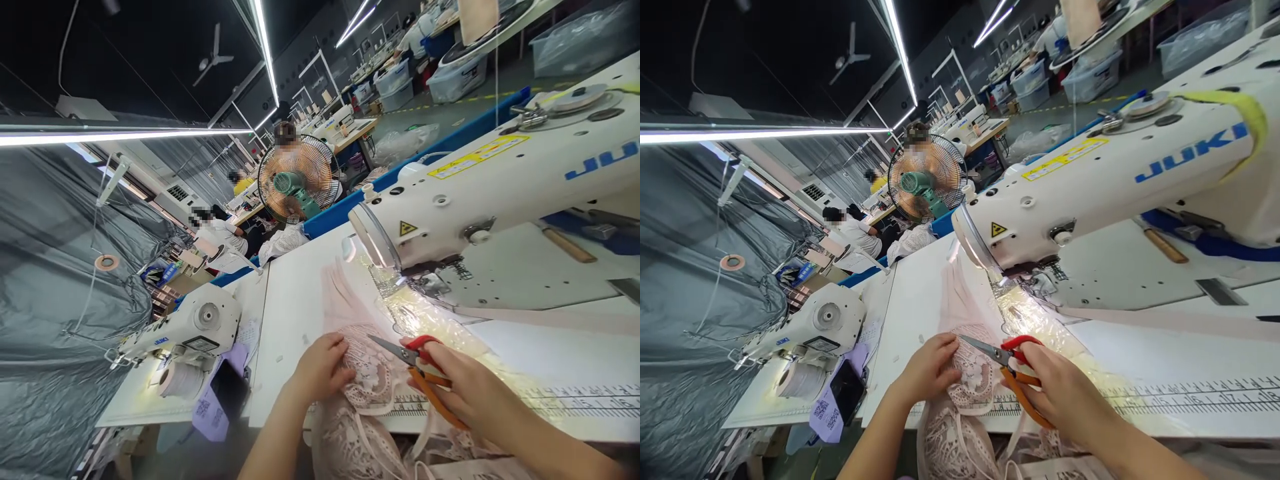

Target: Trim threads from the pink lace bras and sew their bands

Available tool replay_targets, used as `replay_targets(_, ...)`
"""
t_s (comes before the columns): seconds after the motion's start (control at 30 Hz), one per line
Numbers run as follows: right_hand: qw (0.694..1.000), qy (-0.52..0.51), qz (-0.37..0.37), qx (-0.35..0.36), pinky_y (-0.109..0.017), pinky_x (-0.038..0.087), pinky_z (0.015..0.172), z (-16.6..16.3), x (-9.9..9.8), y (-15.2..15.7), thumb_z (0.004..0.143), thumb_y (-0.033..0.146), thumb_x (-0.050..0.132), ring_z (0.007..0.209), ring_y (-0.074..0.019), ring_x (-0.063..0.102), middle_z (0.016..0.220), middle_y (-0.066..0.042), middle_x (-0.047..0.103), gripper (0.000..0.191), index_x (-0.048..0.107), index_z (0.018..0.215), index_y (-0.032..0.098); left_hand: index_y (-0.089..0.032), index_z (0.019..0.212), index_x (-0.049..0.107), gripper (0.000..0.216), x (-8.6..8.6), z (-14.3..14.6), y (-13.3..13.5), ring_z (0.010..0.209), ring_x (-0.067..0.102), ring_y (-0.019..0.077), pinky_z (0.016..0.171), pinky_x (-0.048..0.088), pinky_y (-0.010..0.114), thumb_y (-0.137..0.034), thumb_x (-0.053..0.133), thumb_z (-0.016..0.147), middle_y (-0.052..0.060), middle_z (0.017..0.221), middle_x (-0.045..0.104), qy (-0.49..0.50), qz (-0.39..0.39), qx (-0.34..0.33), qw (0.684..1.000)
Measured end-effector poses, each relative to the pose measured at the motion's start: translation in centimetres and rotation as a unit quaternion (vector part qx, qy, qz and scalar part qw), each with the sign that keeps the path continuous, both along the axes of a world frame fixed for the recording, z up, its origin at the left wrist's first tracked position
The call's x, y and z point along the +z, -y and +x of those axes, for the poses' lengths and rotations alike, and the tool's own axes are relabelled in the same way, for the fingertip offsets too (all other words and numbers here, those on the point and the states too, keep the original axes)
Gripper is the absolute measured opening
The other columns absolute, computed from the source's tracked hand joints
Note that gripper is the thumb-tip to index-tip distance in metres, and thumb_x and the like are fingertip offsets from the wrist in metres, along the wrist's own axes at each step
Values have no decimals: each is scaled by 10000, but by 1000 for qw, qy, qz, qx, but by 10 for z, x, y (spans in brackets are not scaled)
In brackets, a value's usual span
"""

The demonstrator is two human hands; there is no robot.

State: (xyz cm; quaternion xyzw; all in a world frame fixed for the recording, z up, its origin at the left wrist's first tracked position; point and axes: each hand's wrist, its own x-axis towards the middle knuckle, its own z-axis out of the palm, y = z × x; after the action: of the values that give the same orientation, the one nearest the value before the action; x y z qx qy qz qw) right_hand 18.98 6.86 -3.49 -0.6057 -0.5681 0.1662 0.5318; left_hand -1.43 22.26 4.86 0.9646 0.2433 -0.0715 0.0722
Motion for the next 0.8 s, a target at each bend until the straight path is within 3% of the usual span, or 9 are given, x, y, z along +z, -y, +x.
replay_targets(0.17, 999, -35, 3, -22, -259, 410, 451, 1, 1, 0, 846, 498, 533, 485, -158, 508, 589, 36, 537, 269, 432, 773, 260, -194, 1446, 332, 839, -4, -43, 24, 1404, 258, 303, 1142, 255, 482, -485, 695, 747, 147, 1530, 265, -7, -115, 49, 992)
replay_targets(0.3, 999, -35, -6, -41, -270, 401, 456, 2, -2, 1, 838, 522, 512, 490, -166, 491, 570, 37, 511, 306, 382, 741, 263, -206, 1465, 282, 1025, -22, -59, 34, 1417, 162, 384, 1121, 169, 606, -572, 753, 631, 179, 1549, 180, -28, -96, 13, 995)
replay_targets(0.37, 998, -33, -18, -45, -273, 386, 453, 2, -4, 1, 836, 536, 505, 480, -165, 476, 552, 41, 495, 336, 347, 714, 266, -214, 1446, 311, 970, -34, -64, 38, 1404, 200, 396, 1093, 213, 631, -529, 757, 645, 189, 1534, 228, -12, -38, -8, 999)
replay_targets(0.43, 998, -42, -29, -44, -280, 389, 467, 2, -5, 1, 830, 537, 504, 488, -167, 479, 555, 38, 501, 339, 341, 708, 265, -204, 1394, 386, 805, -45, -69, 45, 1339, 350, 374, 1046, 344, 578, -441, 729, 705, 200, 1463, 374, 40, 39, -34, 998)
replay_targets(0.53, 994, -88, -48, -37, -304, 422, 507, 3, -2, 2, 792, 551, 528, 565, -202, 554, 619, 4, 574, 334, 378, 714, 262, -188, 1238, 529, 460, -52, -77, 56, 1025, 601, 295, 830, 524, 450, -291, 611, 798, 166, 1138, 626, 131, 149, -58, 978)
replay_targets(0.6, 991, -119, -59, -31, -323, 449, 524, 5, 2, 3, 779, 574, 530, 654, -244, 618, 732, -44, 654, 333, 440, 756, 254, -191, 1099, 597, 291, -49, -81, 65, 838, 627, 253, 738, 541, 419, -204, 521, 818, 113, 911, 660, 165, 185, -52, 967)
replay_targets(0.67, 988, -139, -64, -22, -344, 491, 556, 7, 5, 4, 785, 594, 517, 752, -277, 661, 890, -91, 703, 357, 502, 833, 241, -203, 997, 623, 262, -36, -84, 72, 789, 628, 243, 765, 535, 435, -135, 463, 800, 89, 824, 655, 177, 192, -44, 964)
replay_targets(0.73, 985, -158, -63, -7, -366, 532, 621, 9, 7, 7, 781, 611, 516, 838, -295, 676, 1004, -116, 708, 393, 536, 889, 233, -219, 962, 634, 296, -13, -88, 78, 780, 637, 237, 779, 536, 420, -97, 444, 770, 81, 810, 657, 191, 194, -28, 962)
replay_targets(0.8, 982, -182, -57, 12, -391, 551, 682, 9, 8, 11, 766, 628, 537, 872, -302, 677, 1063, -127, 699, 424, 556, 911, 229, -218, 974, 648, 331, 18, -91, 84, 754, 640, 231, 689, 545, 369, -83, 442, 754, 82, 809, 655, 206, 196, 4, 959)
